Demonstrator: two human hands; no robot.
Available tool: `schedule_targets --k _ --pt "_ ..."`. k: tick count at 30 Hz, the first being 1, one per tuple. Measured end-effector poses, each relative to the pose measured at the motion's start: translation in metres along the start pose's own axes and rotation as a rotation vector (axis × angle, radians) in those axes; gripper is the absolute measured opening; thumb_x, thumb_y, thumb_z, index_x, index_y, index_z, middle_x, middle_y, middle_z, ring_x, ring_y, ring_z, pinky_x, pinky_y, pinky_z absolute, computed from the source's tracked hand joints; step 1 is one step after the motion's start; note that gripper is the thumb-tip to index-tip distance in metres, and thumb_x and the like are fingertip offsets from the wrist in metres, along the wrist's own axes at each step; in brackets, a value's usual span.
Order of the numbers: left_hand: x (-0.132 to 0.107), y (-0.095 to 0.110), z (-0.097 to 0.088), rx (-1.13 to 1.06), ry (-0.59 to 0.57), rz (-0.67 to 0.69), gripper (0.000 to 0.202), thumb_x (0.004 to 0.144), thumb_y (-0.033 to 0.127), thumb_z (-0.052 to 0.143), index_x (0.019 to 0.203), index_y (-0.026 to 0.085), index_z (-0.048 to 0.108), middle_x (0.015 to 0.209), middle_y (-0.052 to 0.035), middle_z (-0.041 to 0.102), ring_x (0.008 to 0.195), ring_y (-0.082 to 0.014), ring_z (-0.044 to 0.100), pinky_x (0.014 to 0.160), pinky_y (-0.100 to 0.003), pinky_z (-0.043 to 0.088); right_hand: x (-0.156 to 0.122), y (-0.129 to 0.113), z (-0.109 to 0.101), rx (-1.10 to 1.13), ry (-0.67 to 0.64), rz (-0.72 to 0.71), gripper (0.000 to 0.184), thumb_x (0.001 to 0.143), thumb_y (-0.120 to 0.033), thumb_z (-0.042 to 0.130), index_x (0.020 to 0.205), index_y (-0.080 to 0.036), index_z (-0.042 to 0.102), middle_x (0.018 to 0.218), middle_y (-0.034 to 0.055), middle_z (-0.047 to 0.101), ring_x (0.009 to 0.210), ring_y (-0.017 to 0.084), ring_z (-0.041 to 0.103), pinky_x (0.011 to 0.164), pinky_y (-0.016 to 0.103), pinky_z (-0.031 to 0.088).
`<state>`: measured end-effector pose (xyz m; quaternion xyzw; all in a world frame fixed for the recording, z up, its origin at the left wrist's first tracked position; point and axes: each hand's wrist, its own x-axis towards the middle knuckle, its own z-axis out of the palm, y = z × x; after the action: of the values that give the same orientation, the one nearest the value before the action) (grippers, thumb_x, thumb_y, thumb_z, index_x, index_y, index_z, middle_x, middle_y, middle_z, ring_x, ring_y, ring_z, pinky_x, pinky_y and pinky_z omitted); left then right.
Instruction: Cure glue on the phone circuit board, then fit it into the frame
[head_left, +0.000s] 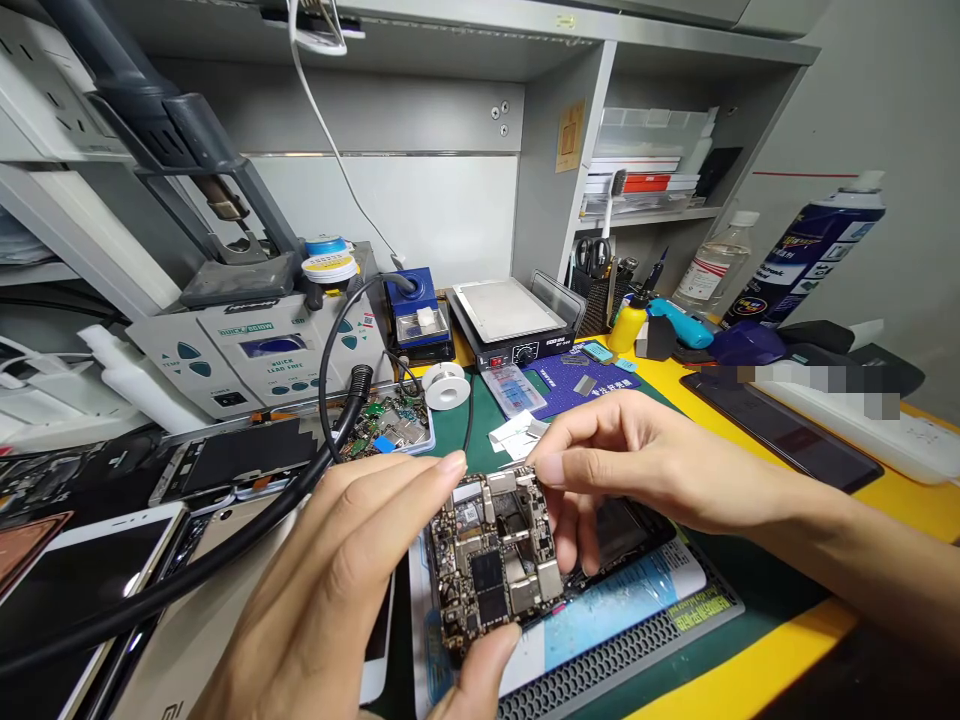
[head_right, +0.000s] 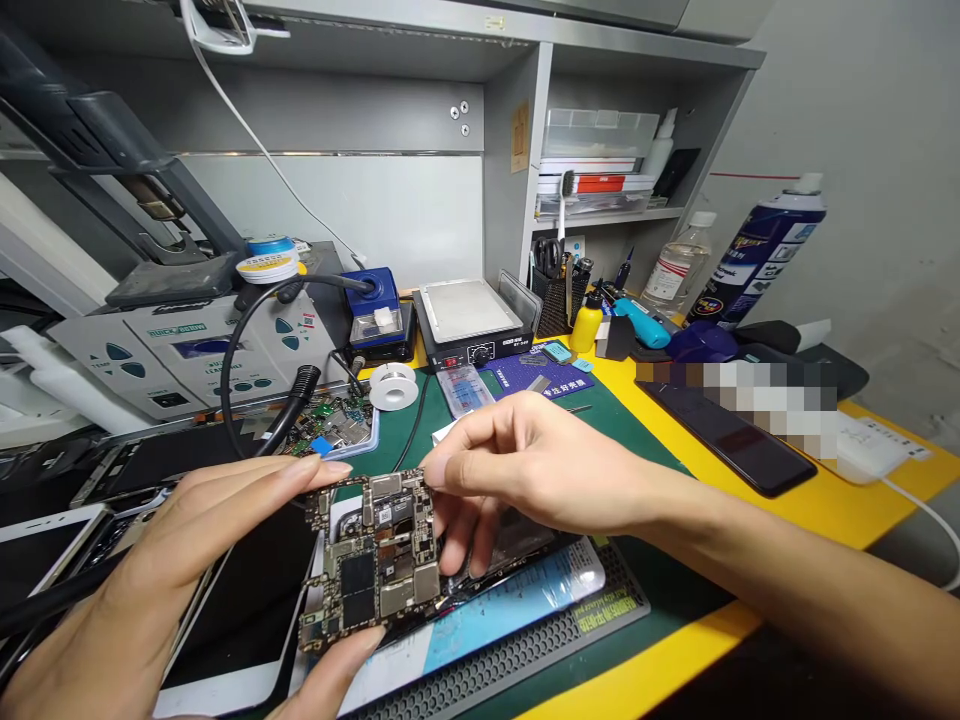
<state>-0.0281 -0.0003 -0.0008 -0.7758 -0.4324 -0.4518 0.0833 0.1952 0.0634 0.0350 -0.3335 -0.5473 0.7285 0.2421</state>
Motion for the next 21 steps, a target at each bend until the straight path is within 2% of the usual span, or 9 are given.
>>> schedule_targets --k 12,18,21 --pt "-0.001 -0.006 -0.002 -0.023 -0.023 0.067 0.067 0.069 0.009 0.072 0.134 0.015 0.053 0.12 -0.0049 0.064 0.114 -0.0233 0.061 0.1 -0.034 0.051 -0.001 0.002 -0.001 -0.015 -0.026 -0.012 0.026 0.09 -0.036 0.069 0.086 -0.011 0.065 0.073 0.0054 0.072 0.061 0.013 0.071 0.058 0.024 0.059" --pt "-0.003 -0.019 -0.007 -0.015 -0.094 0.164 0.067 0.075 0.019 0.071 0.139 0.02 0.048 0.123 -0.0077 0.065 0.115 -0.0288 0.061 0.098 -0.043 0.054 -0.002 0.0 0.001 -0.038 -0.003 0.012 0.031 0.087 -0.041 0.071 0.084 -0.011 0.064 0.066 0.0056 0.071 0.06 0.014 0.071 0.059 0.025 0.058" --pt "-0.001 -0.021 -0.008 -0.013 -0.106 0.221 0.071 0.073 0.016 0.073 0.14 0.015 0.047 0.124 -0.0096 0.064 0.118 -0.0291 0.059 0.101 -0.043 0.052 -0.001 -0.001 0.002 -0.066 0.013 0.012 0.031 0.087 -0.042 0.071 0.084 -0.012 0.065 0.066 0.0056 0.071 0.059 0.014 0.07 0.059 0.025 0.058"
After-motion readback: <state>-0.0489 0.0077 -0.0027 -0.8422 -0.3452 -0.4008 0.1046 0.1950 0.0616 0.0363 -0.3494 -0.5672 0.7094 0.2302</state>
